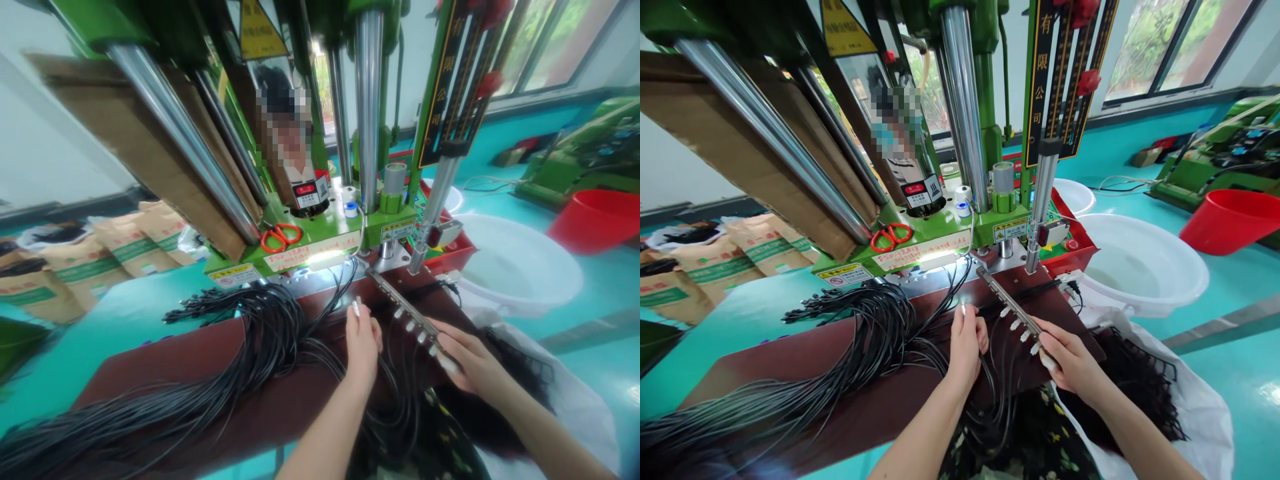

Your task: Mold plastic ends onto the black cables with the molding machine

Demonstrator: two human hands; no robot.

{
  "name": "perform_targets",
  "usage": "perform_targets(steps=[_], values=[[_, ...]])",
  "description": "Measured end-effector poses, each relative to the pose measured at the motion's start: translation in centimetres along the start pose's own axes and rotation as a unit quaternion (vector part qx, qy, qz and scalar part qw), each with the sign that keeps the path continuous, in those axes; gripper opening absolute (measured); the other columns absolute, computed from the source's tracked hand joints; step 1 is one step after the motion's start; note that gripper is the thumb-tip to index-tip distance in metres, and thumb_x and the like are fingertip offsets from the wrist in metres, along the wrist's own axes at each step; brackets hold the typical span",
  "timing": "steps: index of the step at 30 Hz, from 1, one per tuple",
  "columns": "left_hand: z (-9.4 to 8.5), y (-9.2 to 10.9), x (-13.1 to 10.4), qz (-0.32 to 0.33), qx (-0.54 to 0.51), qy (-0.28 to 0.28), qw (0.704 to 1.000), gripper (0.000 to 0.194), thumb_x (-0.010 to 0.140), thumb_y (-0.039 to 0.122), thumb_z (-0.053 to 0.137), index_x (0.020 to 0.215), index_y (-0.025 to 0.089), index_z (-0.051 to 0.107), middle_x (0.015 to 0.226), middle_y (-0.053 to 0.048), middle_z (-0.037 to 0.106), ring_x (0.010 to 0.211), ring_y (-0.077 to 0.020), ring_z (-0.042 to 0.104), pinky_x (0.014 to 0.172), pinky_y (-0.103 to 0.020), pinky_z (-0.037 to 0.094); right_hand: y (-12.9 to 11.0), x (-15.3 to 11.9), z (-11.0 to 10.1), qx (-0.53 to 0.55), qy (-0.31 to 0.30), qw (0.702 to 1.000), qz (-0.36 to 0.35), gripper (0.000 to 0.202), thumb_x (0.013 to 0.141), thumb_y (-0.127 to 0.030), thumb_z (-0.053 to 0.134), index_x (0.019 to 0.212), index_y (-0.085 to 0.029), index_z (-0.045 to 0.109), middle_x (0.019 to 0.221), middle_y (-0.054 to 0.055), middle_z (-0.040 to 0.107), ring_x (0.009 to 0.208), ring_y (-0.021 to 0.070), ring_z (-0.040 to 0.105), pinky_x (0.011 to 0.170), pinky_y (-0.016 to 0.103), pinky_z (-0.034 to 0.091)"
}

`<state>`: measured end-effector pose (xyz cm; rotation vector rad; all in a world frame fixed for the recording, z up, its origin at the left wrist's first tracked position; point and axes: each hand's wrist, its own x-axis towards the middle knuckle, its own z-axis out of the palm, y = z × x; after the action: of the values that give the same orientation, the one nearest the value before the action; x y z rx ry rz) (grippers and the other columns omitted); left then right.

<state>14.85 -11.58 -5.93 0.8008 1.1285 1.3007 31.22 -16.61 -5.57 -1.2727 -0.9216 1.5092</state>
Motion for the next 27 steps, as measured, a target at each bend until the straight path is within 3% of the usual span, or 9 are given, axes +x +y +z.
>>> perform_targets(steps=[5,11,20,27], values=[[0.2,0.2,-0.5,-0.070,0.016,-0.098,0.993,0.038,0.072,0.053,0.053,0.066,0.020,0.036,0.041,0.011,0.029,0.031,-0.0023,0.023,0.030,-0.015,0.017,0.0,0.0,-0.6,-0.035,-0.049,0.998,0.026,0.064,0.077,-0.053,0.054,0.129,-0.016,0.043,0.046,-0.006,0.038,0.032,0.0027,0.023,0.029,0.014,0.014],[0.1,0.7,-0.5,-0.105,0.012,-0.102,0.989,0.040,0.069,0.054,0.057,0.062,0.020,0.037,0.036,0.012,0.026,0.028,-0.0028,0.020,0.028,-0.016,0.013,0.2,0.3,-1.3,-0.057,-0.085,0.994,0.028,0.063,0.080,-0.051,0.051,0.131,-0.017,0.039,0.047,-0.006,0.039,0.031,0.0025,0.022,0.029,0.015,0.015],[-0.4,0.6,-0.1,-0.091,0.021,-0.114,0.989,0.039,0.069,0.053,0.055,0.059,0.019,0.040,0.035,0.012,0.024,0.028,-0.0024,0.017,0.029,-0.016,0.012,0.0,0.1,-1.0,-0.136,-0.105,0.985,-0.011,0.063,0.083,-0.051,0.047,0.131,-0.011,0.036,0.045,-0.006,0.038,0.033,0.0045,0.027,0.031,0.016,0.017],[-2.5,1.3,0.3,0.001,0.155,-0.121,0.980,0.050,0.077,0.059,0.038,0.050,0.017,0.040,0.038,0.004,0.040,0.032,-0.0056,0.036,0.034,-0.018,0.026,-0.5,0.3,-1.2,-0.103,-0.137,0.985,0.018,0.065,0.082,-0.052,0.048,0.131,-0.011,0.037,0.044,-0.007,0.035,0.032,0.0038,0.023,0.030,0.016,0.014]])
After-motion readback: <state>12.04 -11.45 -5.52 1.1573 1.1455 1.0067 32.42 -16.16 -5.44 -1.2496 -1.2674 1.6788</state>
